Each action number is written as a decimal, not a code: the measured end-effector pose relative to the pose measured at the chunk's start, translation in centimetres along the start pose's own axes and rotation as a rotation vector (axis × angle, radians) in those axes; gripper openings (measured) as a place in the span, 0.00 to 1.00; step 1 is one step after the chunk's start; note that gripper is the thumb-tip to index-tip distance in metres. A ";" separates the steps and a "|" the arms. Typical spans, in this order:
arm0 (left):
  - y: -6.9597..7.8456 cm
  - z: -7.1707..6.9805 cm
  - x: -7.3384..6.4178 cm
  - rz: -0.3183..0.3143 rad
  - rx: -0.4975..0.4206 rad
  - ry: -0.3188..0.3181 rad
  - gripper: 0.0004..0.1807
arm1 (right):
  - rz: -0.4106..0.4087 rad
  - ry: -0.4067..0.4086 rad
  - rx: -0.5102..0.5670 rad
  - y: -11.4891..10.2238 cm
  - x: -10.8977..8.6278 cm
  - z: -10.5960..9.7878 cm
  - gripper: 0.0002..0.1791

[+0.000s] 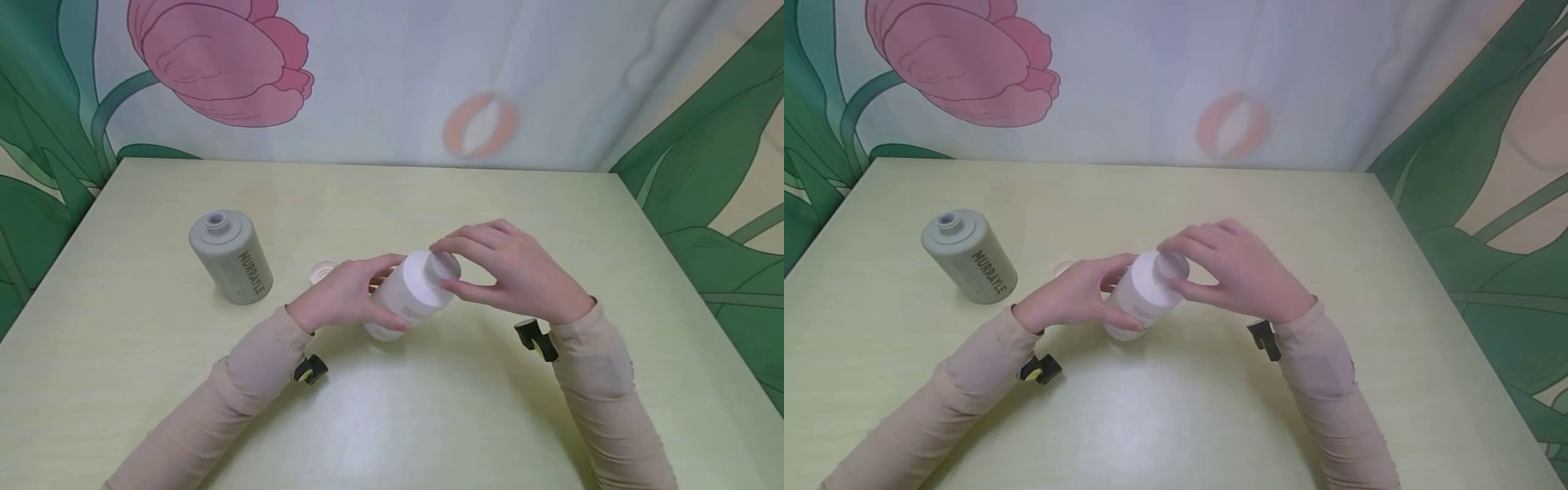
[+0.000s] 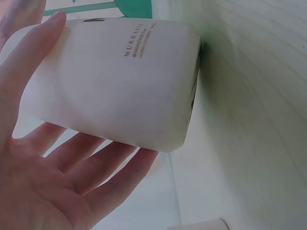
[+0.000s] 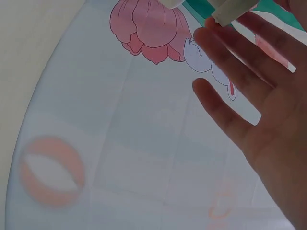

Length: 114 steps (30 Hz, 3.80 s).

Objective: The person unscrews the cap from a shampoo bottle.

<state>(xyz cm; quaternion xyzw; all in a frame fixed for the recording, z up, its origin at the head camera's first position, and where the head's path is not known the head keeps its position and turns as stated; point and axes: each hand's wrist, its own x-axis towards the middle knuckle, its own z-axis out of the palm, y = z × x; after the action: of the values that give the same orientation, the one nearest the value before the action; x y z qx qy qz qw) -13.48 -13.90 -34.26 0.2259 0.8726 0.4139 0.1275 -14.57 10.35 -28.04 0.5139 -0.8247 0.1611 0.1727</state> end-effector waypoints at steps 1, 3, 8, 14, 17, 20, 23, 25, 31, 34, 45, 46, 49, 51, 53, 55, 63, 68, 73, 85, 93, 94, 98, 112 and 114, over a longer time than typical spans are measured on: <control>0.0 0.0 0.0 0.001 0.001 -0.001 0.41 | -0.016 -0.014 0.017 0.0 0.0 0.0 0.20; 0.0 0.0 0.0 0.002 0.004 0.000 0.41 | -0.044 -0.039 0.048 0.0 -0.1 -0.1 0.22; 0.0 -0.1 0.0 0.008 0.017 0.004 0.41 | -0.062 -0.067 0.086 0.1 -0.1 -0.2 0.24; -0.1 0.0 0.0 0.006 0.004 0.002 0.41 | 0.034 -0.022 0.006 0.1 -0.1 -0.1 0.25; -0.1 0.1 0.0 0.001 0.003 0.002 0.41 | 0.063 0.002 -0.027 0.0 -0.1 0.0 0.23; -0.1 0.1 0.0 0.000 0.006 0.001 0.41 | 0.062 0.022 -0.038 0.1 0.0 0.2 0.22; -0.1 0.1 0.0 0.002 0.009 0.001 0.41 | 0.046 0.033 -0.041 0.0 0.1 0.4 0.20; -0.1 0.1 0.0 0.003 0.010 0.002 0.41 | 0.032 0.032 -0.034 0.0 0.1 0.5 0.19; 0.1 0.0 0.0 0.000 0.006 -0.001 0.41 | -0.021 -0.033 0.016 -0.2 0.0 0.0 0.20; 0.1 0.0 -0.1 0.003 0.009 0.000 0.41 | -0.035 -0.038 0.040 -0.2 0.0 0.0 0.23; -0.1 0.1 0.0 0.001 0.017 0.004 0.42 | 0.095 0.023 -0.031 -0.1 0.1 0.1 0.23; -0.1 0.1 0.1 0.001 0.015 0.002 0.42 | 0.093 0.022 -0.029 -0.1 0.1 0.2 0.22; -0.2 0.2 0.1 0.001 0.012 -0.001 0.41 | 0.086 0.019 -0.022 -0.1 0.0 0.3 0.20; -0.2 0.2 0.1 0.002 0.012 -0.003 0.41 | 0.078 0.014 -0.018 -0.1 0.0 0.3 0.19; -0.3 0.2 0.1 0.006 0.011 -0.003 0.41 | 0.064 0.005 -0.010 -0.1 0.0 0.3 0.18; -0.3 0.1 0.1 0.006 0.007 -0.004 0.41 | 0.037 -0.008 0.004 -0.1 0.0 0.2 0.18; -0.4 0.0 0.1 0.012 -0.006 -0.004 0.41 | 0.017 -0.013 0.033 0.0 0.0 0.1 0.26; -0.4 0.0 0.2 0.019 -0.003 -0.002 0.41 | 0.085 0.032 -0.013 0.1 0.2 0.1 0.23; -0.3 0.1 0.2 0.016 0.002 -0.003 0.42 | 0.083 0.054 -0.030 0.0 0.1 0.3 0.19; -0.2 0.0 0.1 0.000 -0.009 -0.010 0.41 | 0.025 -0.046 0.024 -0.2 -0.2 -0.5 0.22; -0.1 0.0 0.0 0.009 -0.002 -0.004 0.42 | 0.061 0.001 -0.017 0.0 -0.1 -0.2 0.22; -0.1 0.0 0.0 0.010 0.000 -0.004 0.42 | 0.059 0.006 -0.023 0.1 -0.1 -0.2 0.21; -0.1 0.1 0.0 0.013 0.005 -0.004 0.42 | 0.046 0.004 -0.028 0.1 -0.1 -0.1 0.19; -0.3 0.1 0.1 0.020 -0.006 -0.007 0.42 | 0.013 -0.056 -0.009 -0.1 -0.3 -0.5 0.25; -0.2 0.1 0.1 0.025 -0.005 -0.008 0.42 | 0.052 -0.050 -0.040 -0.1 -0.2 -0.4 0.26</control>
<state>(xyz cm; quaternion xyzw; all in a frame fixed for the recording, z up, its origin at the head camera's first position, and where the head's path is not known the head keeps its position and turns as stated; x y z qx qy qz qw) -13.56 -13.89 -34.54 0.2379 0.8681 0.4169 0.1264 -14.35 10.68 -27.81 0.4928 -0.8447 0.1362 0.1582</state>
